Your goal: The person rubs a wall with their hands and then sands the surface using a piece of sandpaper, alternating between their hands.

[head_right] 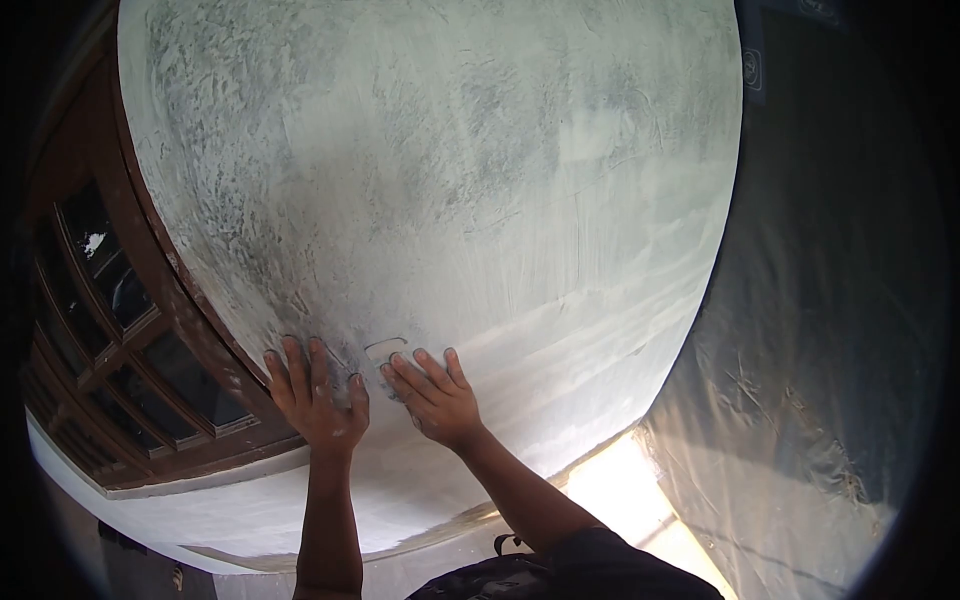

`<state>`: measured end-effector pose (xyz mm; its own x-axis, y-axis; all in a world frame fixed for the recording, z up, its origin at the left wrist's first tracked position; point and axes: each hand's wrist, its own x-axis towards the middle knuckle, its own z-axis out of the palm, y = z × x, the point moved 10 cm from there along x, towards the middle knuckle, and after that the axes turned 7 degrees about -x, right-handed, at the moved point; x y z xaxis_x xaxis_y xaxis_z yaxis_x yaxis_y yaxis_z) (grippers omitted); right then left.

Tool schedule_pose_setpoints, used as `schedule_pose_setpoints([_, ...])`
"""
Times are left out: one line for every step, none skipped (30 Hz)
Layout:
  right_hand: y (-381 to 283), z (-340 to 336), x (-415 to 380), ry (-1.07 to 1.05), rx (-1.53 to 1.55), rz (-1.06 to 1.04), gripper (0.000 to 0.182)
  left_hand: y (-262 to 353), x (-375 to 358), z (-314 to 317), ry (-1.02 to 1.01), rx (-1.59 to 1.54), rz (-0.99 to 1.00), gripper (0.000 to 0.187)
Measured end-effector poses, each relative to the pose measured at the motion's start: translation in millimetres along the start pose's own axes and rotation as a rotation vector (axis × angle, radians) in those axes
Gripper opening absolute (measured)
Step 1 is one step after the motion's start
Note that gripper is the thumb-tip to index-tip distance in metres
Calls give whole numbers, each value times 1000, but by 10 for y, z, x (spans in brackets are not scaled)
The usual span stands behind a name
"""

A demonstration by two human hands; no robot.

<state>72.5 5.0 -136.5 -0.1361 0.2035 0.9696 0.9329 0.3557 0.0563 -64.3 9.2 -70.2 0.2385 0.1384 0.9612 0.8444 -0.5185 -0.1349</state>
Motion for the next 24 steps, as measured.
schedule_pose_setpoints([165,-94,220,7,0,62,44,-5,-7,0,-4,3,-1,57])
schedule_pose_setpoints([350,-188,489,14,1,123,45,-2,-13,0,-5,1,8,57])
schedule_pose_setpoints([612,-330,787,96,7,212,49,3,-11,2,0,-1,13,57])
schedule_pose_setpoints([805,-436,948,177,14,300,53,4,-3,3,3,2,9,57])
schedule_pose_setpoints([784,-420,947,175,17,298,53,9,0,-1,1,7,10,58])
schedule_pose_setpoints([750,-404,926,185,21,303,55,15,-2,-4,-2,10,10,58])
schedule_pose_setpoints([709,-385,890,199,24,308,57,13,-8,-7,0,11,10,58])
schedule_pose_setpoints([479,-217,622,88,61,236,54,9,-9,0,-1,14,12,58])
schedule_pose_setpoints([204,-5,266,-10,57,186,48,5,-8,8,-2,18,13,58])
schedule_pose_setpoints([-71,91,-44,-16,24,75,44,4,-6,8,2,18,13,58])
schedule_pose_setpoints([-202,64,-91,-54,-9,44,41,6,-8,10,-3,23,16,57])
schedule_pose_setpoints([-154,63,-79,-53,-4,42,41,6,-11,8,-9,29,18,57])
schedule_pose_setpoints([-19,61,-26,-49,-18,35,43,2,1,15,-6,35,17,57])
schedule_pose_setpoints([102,-9,141,-48,-32,34,44,5,-2,17,-4,42,20,57])
schedule_pose_setpoints([347,-128,390,-1,-23,139,51,9,-14,11,-6,45,25,56])
schedule_pose_setpoints([618,-310,649,77,17,240,55,12,-17,9,-8,43,25,56])
schedule_pose_setpoints([840,-440,838,181,-16,306,55,9,-19,8,-5,37,17,56])
schedule_pose_setpoints([998,-496,927,222,-32,349,53,5,-19,6,-1,30,10,55])
schedule_pose_setpoints([959,-470,902,217,-11,350,54,8,-23,8,1,29,9,55])
schedule_pose_setpoints([866,-422,832,214,11,351,54,8,-23,9,6,33,11,54])
schedule_pose_setpoints([637,-277,630,123,-8,293,53,6,-18,13,10,35,14,54])
schedule_pose_setpoints([368,-68,317,17,-1,219,48,6,-14,16,10,32,15,54])
schedule_pose_setpoints([46,51,42,4,0,130,43,4,-11,11,14,24,16,54])
schedule_pose_setpoints([-154,131,-164,-43,-40,36,41,4,-19,5,15,17,16,53])
